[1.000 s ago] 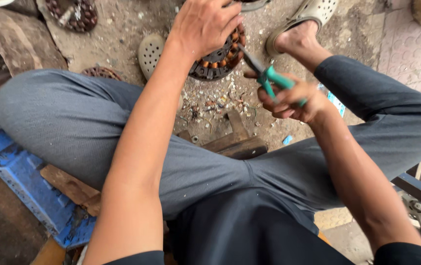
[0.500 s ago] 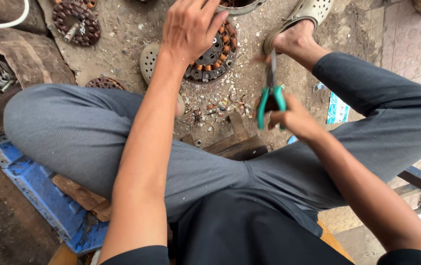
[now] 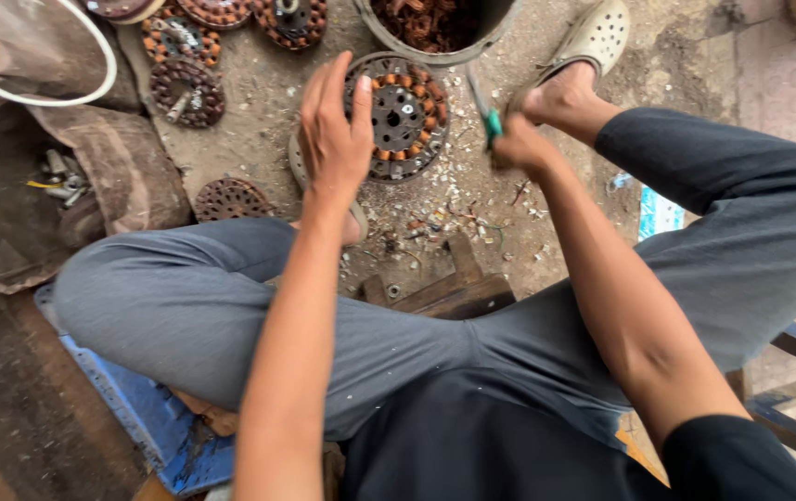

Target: The person sits on a low stool and uses pliers to pull copper wire coils out of the slots of a motor stator. The removed copper wire is placed into a nearby metal bucket. The person rotates the stator to access different slots and continues removing the wire throughout the clip.

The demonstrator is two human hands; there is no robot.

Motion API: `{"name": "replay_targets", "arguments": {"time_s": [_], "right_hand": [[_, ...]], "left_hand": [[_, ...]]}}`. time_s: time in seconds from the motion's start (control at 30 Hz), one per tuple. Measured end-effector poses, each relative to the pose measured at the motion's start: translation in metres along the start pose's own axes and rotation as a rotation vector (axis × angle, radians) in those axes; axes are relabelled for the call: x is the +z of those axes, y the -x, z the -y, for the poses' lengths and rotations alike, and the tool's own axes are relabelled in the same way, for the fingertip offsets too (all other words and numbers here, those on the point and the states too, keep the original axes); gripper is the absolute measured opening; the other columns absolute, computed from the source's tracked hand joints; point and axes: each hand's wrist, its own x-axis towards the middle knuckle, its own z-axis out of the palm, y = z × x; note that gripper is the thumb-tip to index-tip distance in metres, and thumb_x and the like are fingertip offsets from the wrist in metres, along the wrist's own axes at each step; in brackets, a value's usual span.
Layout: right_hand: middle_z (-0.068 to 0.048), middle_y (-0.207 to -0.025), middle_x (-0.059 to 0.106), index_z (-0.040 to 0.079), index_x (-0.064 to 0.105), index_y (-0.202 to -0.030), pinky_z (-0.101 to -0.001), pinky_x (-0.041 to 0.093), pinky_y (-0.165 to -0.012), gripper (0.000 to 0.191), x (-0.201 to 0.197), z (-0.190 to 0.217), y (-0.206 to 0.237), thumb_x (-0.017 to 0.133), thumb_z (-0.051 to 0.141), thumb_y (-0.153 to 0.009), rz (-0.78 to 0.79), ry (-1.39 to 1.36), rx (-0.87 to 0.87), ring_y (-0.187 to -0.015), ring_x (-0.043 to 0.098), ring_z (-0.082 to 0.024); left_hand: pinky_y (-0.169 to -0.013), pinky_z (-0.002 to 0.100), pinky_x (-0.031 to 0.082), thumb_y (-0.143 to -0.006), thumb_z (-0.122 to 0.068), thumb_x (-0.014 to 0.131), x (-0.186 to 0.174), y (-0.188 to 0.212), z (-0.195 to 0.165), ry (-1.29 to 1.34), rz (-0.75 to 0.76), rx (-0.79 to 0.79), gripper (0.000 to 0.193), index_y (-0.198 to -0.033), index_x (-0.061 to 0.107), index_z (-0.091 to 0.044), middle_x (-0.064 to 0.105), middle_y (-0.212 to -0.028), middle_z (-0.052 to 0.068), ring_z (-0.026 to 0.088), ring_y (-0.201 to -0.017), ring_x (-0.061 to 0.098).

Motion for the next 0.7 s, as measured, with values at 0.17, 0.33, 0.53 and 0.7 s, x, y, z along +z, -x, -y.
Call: {"name": "replay_targets", "arguments": {"time_s": [0.17, 0.33, 0.53, 0.7], "right_hand": [[-0.022, -0.104, 0.069, -0.001, 0.052, -0.123, -0.0434, 0.062, -0.080, 0.037, 0.012, -0.019, 0.033, 0.050, -0.005, -0.087, 0.385, -0.214, 0.236, -0.092, 0.073, -0.032], [-0.023, -0.115, 0.068, -0.004, 0.055, -0.131, -0.0474, 0.066, -0.082, 0.044, -0.005, 0.002, 0.093, 0.048, -0.006, -0.088, 0.268, -0.346, 0.064, -0.101, 0.070, -0.035], [-0.024, -0.116, 0.070, -0.005, 0.053, -0.135, -0.0443, 0.066, -0.076, 0.043, 0.008, -0.007, 0.140, 0.051, -0.004, -0.091, 0.482, -0.631, 0.023, -0.098, 0.073, -0.036], [-0.023, -0.112, 0.071, -0.003, 0.049, -0.140, -0.0408, 0.065, -0.069, 0.046, 0.015, -0.014, 0.130, 0.051, -0.001, -0.094, 0.553, -0.683, 0.003, -0.093, 0.074, -0.035]], "left_hand": [[-0.117, 0.048, 0.044, -0.106, -0.040, 0.051, 0.013, 0.011, -0.005, 0.132, -0.033, -0.183, 0.054, -0.142, 0.058, 0.000, 0.061, -0.144, 0.021, 0.037, -0.136, 0.057], [-0.120, 0.048, 0.041, -0.108, -0.046, 0.052, 0.032, 0.001, -0.002, -0.006, -0.080, -0.142, 0.058, -0.145, 0.054, -0.001, 0.053, -0.152, 0.020, 0.038, -0.141, 0.053], [-0.116, 0.048, 0.042, -0.108, -0.047, 0.052, 0.038, 0.009, -0.005, 0.018, -0.106, -0.141, 0.054, -0.140, 0.059, -0.004, 0.050, -0.154, 0.021, 0.040, -0.138, 0.054], [-0.116, 0.049, 0.042, -0.108, -0.045, 0.053, 0.037, 0.013, -0.002, 0.026, -0.099, -0.096, 0.052, -0.139, 0.060, -0.004, 0.050, -0.153, 0.023, 0.041, -0.138, 0.054]]}}
